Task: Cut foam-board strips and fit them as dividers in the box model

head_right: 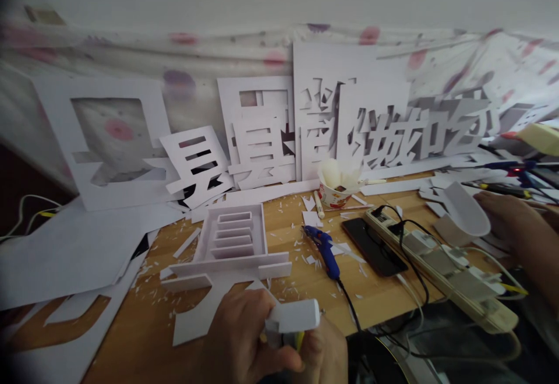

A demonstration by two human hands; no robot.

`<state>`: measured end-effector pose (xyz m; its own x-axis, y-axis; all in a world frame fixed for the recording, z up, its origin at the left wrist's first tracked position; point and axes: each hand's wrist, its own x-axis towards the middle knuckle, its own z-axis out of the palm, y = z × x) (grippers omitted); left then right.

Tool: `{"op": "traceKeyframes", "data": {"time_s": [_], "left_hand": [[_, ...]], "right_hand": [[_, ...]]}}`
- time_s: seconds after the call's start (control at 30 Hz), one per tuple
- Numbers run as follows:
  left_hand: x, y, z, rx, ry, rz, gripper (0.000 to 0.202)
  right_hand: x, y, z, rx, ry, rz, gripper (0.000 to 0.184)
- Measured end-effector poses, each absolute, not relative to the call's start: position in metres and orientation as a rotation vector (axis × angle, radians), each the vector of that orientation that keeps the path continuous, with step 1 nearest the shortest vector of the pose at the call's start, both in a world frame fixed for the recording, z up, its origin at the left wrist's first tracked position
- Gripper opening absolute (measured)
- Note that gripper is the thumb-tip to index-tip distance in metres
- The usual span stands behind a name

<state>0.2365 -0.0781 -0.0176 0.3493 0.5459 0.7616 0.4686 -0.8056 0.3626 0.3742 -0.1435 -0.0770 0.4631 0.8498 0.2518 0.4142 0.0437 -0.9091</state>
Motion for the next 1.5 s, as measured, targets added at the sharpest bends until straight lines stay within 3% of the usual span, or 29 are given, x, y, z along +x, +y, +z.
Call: {"op": "traceKeyframes", "data": {"time_s": [0.63, 0.73, 0.97, 1.13, 1.27, 1.5], "left_hand": [[0.241, -0.045, -0.038, 2.026, 1.119, 0.848, 0.025], [0.232, -0.046, -0.037, 2.051, 1.046, 0.755, 0.027], [0.218, -0.048, -0.036, 2.12, 0.922, 0.628, 0.02], [0.198, -0.041, -0.041, 2.129, 0.996, 0.836, 0.044], [0.159, -0.026, -0.055, 2.219, 1.229, 1.1, 0.02], [0.106, -0.011, -0.076, 2.345, 1.536, 1.237, 0.018]], "right_hand": [[0.386, -0.095, -0.072, -1.709, -0.981, 0.787, 0.075], [0.384, -0.099, -0.069, -1.633, -0.932, 0.895, 0.079], [0.359, -0.101, -0.035, -1.657, -0.863, 0.887, 0.049], [0.359, -0.09, -0.021, -1.704, -0.923, 0.737, 0.035], [0.365, -0.07, -0.012, -1.757, -1.117, 0.598, 0.031], [0.363, -0.013, -0.013, -1.908, -1.448, 0.321, 0.031]]}}
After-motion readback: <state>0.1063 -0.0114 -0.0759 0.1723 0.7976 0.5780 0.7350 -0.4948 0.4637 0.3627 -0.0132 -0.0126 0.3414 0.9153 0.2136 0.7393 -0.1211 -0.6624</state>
